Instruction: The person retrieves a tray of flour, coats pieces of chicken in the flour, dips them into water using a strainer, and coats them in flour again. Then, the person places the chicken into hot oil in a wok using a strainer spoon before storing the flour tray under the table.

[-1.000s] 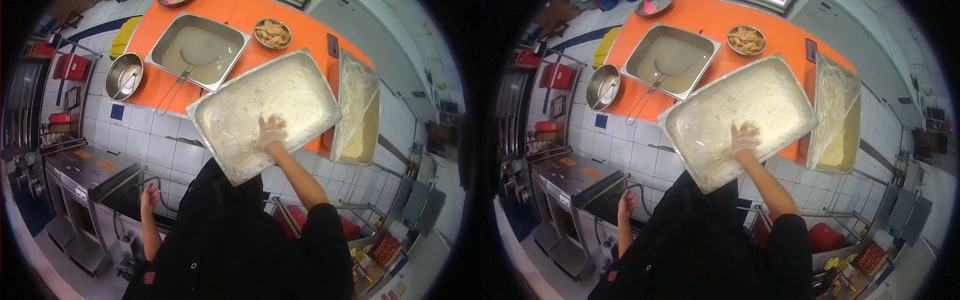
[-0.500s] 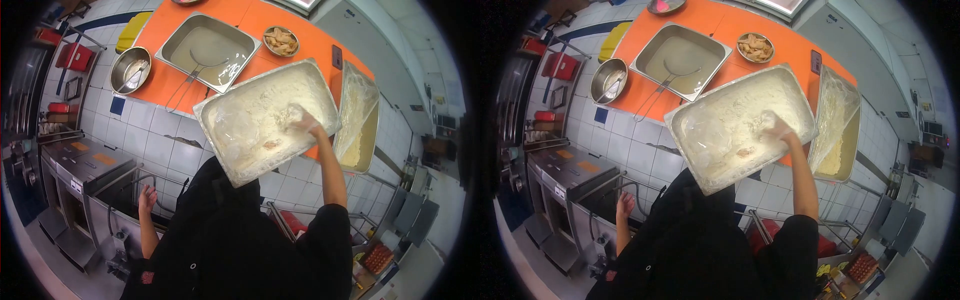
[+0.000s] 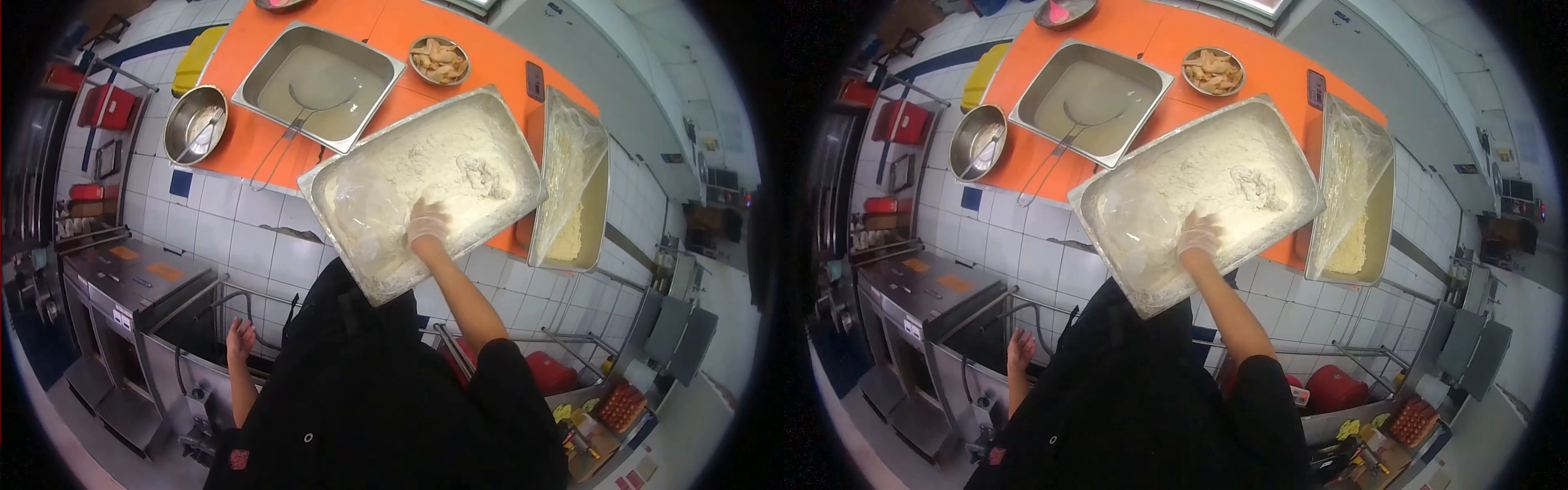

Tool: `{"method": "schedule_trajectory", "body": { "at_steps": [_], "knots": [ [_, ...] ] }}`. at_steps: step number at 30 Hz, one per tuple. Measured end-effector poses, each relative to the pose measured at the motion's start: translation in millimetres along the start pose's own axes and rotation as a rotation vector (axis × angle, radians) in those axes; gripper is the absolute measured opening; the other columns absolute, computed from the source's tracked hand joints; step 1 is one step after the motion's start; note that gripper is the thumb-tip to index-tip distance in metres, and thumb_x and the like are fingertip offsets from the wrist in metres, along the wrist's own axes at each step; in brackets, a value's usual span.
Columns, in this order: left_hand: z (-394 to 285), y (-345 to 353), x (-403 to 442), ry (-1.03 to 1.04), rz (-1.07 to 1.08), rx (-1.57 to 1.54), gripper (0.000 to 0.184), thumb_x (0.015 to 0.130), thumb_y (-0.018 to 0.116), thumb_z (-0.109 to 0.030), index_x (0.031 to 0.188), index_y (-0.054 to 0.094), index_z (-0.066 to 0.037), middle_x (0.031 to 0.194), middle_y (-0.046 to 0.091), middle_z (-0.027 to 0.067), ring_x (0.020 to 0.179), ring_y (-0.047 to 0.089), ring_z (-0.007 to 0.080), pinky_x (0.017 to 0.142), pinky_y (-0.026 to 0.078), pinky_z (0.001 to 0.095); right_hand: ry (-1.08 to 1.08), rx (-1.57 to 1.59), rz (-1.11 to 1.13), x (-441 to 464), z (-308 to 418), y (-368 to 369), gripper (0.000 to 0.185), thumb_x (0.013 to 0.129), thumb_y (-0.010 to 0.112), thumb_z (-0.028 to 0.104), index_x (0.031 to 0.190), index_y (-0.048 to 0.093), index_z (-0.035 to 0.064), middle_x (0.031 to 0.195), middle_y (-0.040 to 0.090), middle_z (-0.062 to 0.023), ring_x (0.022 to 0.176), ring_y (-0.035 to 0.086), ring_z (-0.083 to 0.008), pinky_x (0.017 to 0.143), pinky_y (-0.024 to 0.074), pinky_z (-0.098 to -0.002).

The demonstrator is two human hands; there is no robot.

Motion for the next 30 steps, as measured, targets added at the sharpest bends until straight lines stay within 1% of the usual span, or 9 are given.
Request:
{"method": "schedule_trajectory", "body": {
  "at_steps": [4, 6, 10, 13, 16, 18, 20, 22, 30],
  "knots": [
    [-34.0, 26.6, -2.3, 0.097, 0.078, -0.055, 0.064, 0.095, 0.065, -0.044, 0.146, 0.042, -0.011, 0.131, 0.059, 0.0129, 0.095, 0.064, 0.021, 0.077, 0.054, 0.033, -0.143, 0.138, 0.075, 28.6, -16.0, 36.0, 0.054, 0.083, 0.063, 0.022, 0.133, 0.053, 0.0058, 0.146, 0.046, -0.0225, 0.128, 0.052, -0.0407, 0.103, 0.0476, -0.0457],
    [-46.6, 35.7, -7.2, 0.113, 0.07, -0.028, 0.064, 0.095, 0.065, -0.044, 0.145, 0.043, -0.011, 0.132, 0.059, 0.0127, 0.095, 0.064, 0.0206, 0.078, 0.054, 0.0325, -0.297, 0.078, 0.122, 47.2, -47.1, 12.0, 0.044, 0.083, 0.062, 0.026, 0.118, 0.061, -0.0006, 0.124, 0.062, -0.0271, 0.115, 0.061, -0.0409, 0.099, 0.0493, -0.0444],
    [-44.7, 30.1, -8.0, 0.142, 0.063, -0.01, 0.061, 0.095, 0.065, -0.044, 0.142, 0.046, -0.011, 0.131, 0.059, 0.0125, 0.096, 0.063, 0.0204, 0.079, 0.054, 0.0321, -0.239, 0.186, -0.273, 47.3, -114.7, -87.6, 0.053, 0.08, 0.069, 0.034, 0.12, 0.058, 0.0007, 0.113, 0.065, -0.0283, 0.109, 0.062, -0.0426, 0.093, 0.0512, -0.0455],
    [-36.3, 18.2, -9.8, 0.13, 0.044, 0.007, 0.061, 0.094, 0.066, -0.044, 0.142, 0.047, -0.011, 0.13, 0.06, 0.0127, 0.097, 0.063, 0.0209, 0.079, 0.054, 0.0327, -0.273, 0.469, -0.2, 81.9, -167.1, -104.1, 0.06, 0.078, 0.075, 0.037, 0.126, 0.061, 0.003, 0.117, 0.063, -0.0317, 0.117, 0.059, -0.0426, 0.097, 0.0493, -0.0422],
    [-25.4, 4.2, -10.7, 0.08, -0.002, 0.045, 0.062, 0.093, 0.066, -0.044, 0.142, 0.047, -0.012, 0.13, 0.06, 0.0126, 0.097, 0.063, 0.0217, 0.078, 0.054, 0.0332, 0.118, 0.552, -0.068, 107.5, -199.0, -97.6, 0.081, 0.075, 0.075, 0.052, 0.138, 0.053, 0.0071, 0.141, 0.051, -0.0277, 0.129, 0.05, -0.0432, 0.102, 0.0466, -0.045],
    [-17.2, -9.4, -3.4, 0.021, -0.019, 0.103, 0.063, 0.093, 0.067, -0.044, 0.143, 0.046, -0.012, 0.13, 0.061, 0.0117, 0.098, 0.064, 0.0233, 0.079, 0.054, 0.034, 0.349, 0.306, -0.251, 104.0, -168.7, -91.9, 0.097, 0.075, 0.071, 0.064, 0.153, 0.037, 0.0177, 0.16, 0.028, -0.0208, 0.142, 0.033, -0.0466, 0.108, 0.0395, -0.0592],
    [-18.7, -4.6, 0.5, 0.019, -0.021, 0.126, 0.064, 0.093, 0.067, -0.044, 0.144, 0.045, -0.012, 0.129, 0.062, 0.0115, 0.098, 0.064, 0.0238, 0.079, 0.053, 0.0344, 0.337, 0.203, 0.007, 55.4, -87.2, -127.9, 0.104, 0.074, 0.067, 0.07, 0.158, 0.024, 0.0276, 0.165, 0.012, -0.0164, 0.147, 0.017, -0.0499, 0.105, 0.0309, -0.0744],
    [-19.7, -7.6, 2.2, -0.009, -0.02, 0.149, 0.062, 0.093, 0.066, -0.044, 0.143, 0.046, -0.013, 0.131, 0.061, 0.0115, 0.099, 0.064, 0.0238, 0.079, 0.053, 0.0357, 0.165, -0.017, -0.066, 40.8, -33.6, -117.6, 0.1, 0.077, 0.066, 0.068, 0.159, 0.019, 0.0348, 0.165, 0.013, -0.0166, 0.149, 0.012, -0.0495, 0.102, 0.028, -0.0794],
    [-60.4, 56.6, -10.3, 0.126, 0.053, 0.111, 0.058, 0.093, 0.066, -0.044, 0.14, 0.049, -0.013, 0.131, 0.059, 0.0114, 0.1, 0.062, 0.0217, 0.084, 0.049, 0.0338, -0.063, 0.026, -0.113, 41.3, -109.5, -61.1, 0.105, 0.076, 0.075, 0.06, 0.159, 0.017, 0.0335, 0.164, 0.014, -0.0225, 0.146, 0.024, -0.0489, 0.113, 0.0327, -0.0603]
  ]
}}
Point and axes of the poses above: each hand's wrist, its own x-axis towards the middle knuckle, its own y-axis out of the palm, z = x × y, the point moved 7 cm from there along x, towards the middle knuckle
